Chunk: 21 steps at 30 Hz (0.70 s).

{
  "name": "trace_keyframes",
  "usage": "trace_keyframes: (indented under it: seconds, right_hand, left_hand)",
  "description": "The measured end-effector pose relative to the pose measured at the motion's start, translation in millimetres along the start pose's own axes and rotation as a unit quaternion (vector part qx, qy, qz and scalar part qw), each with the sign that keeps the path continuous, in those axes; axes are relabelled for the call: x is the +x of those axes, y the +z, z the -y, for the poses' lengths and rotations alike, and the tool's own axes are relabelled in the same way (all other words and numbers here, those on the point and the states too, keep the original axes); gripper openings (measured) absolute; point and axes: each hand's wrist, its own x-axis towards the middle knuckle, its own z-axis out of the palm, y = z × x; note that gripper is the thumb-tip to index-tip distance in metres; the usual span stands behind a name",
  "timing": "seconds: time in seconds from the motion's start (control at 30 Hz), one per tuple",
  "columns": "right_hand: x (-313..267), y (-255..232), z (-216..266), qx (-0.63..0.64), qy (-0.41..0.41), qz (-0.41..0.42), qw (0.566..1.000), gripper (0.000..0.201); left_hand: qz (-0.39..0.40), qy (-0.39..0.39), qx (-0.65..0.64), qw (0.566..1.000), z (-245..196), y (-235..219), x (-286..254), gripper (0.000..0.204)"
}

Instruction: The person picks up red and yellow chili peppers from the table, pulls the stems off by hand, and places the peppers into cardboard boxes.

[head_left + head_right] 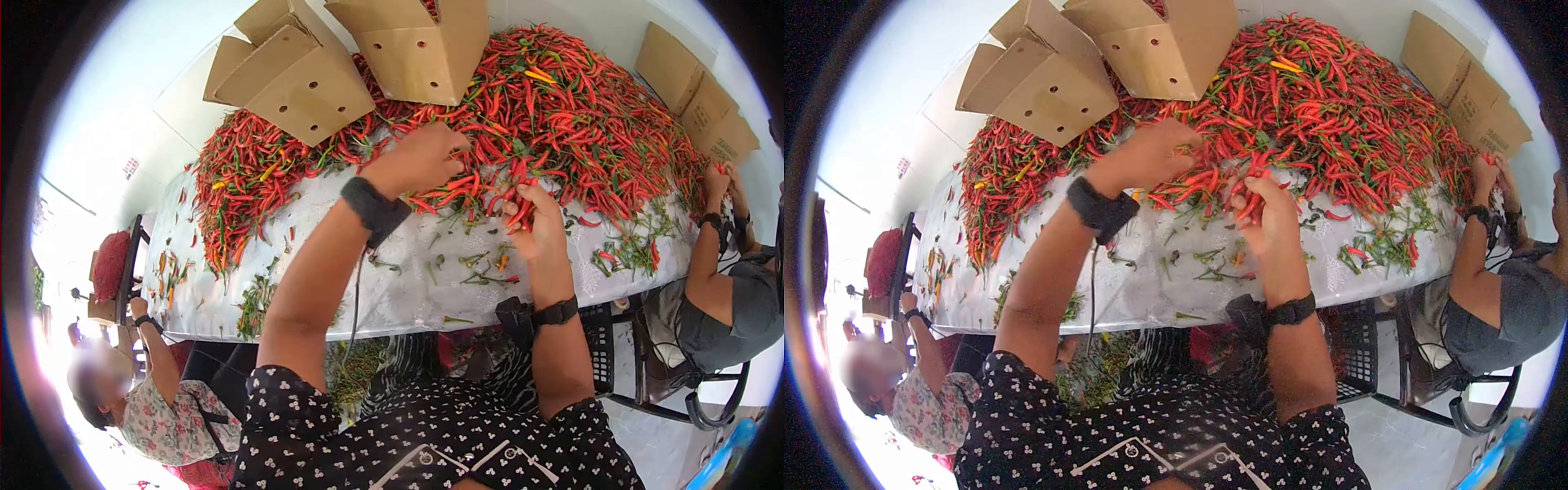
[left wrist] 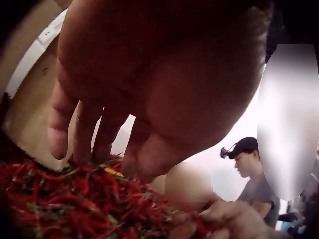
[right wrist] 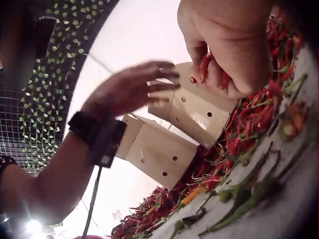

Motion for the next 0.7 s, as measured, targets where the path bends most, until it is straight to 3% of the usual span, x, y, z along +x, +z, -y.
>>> trace_keyframes:
  seconds: [0.17, 0.23, 0.27, 0.3, 0.37, 0.4, 0.43, 0.5, 0.67, 0.7]
  right_hand:
    - [6.0, -5.3, 4.3, 0.027, -0.051, -0.008, 0.998, 0.012]
    - [5.0, -8.6, 11.2, 0.032, -0.048, 0.003, 0.998, 0.012]
    - [4.1, -11.7, 14.4, 0.038, -0.040, 0.014, 0.998, 0.012]
    - [4.7, -17.0, 17.2, 0.038, -0.040, 0.012, 0.998, 0.012]
    - [7.6, -27.5, 21.8, 0.024, -0.066, 0.015, 0.997, 0.016]
    - [4.0, -25.3, 25.4, 0.024, -0.082, 0.013, 0.996, 0.016]
    - [1.7, -24.2, 27.8, 0.025, -0.082, 0.011, 0.996, 0.016]
    - [-0.2, -22.7, 30.2, 0.039, -0.088, -0.004, 0.995, 0.015]
    - [-0.4, -18.0, 23.0, 0.029, -0.080, 0.013, 0.996, 0.013]
    - [-2.0, -14.2, 21.2, 0.020, -0.073, 0.019, 0.997, 0.012]
  left_hand:
    - [-0.025, 0.019, -0.031, 0.999, -4.3, 52.7, 9.5, 0.041]
    - [0.000, 0.009, 0.041, 0.999, -8.5, 66.5, 6.2, 0.047]
    - [-0.014, 0.006, 0.013, 1.000, -7.1, 71.0, 4.6, 0.036]
    - [-0.013, 0.006, 0.011, 1.000, -7.9, 68.1, 1.0, 0.036]
    - [0.088, -0.001, 0.014, 0.996, -8.0, 55.7, -10.5, 0.024]
    - [0.031, 0.016, -0.009, 0.999, -7.0, 56.7, -21.1, 0.011]
    - [0.033, 0.016, -0.010, 0.999, -10.0, 48.7, -28.2, 0.011]
    - [0.105, 0.009, 0.000, 0.994, -13.4, 32.1, -38.9, 0.010]
    - [0.081, 0.003, -0.004, 0.997, -23.4, 28.4, -49.6, 0.013]
    - [0.024, 0.039, -0.003, 0.999, -28.5, 31.9, -49.2, 0.014]
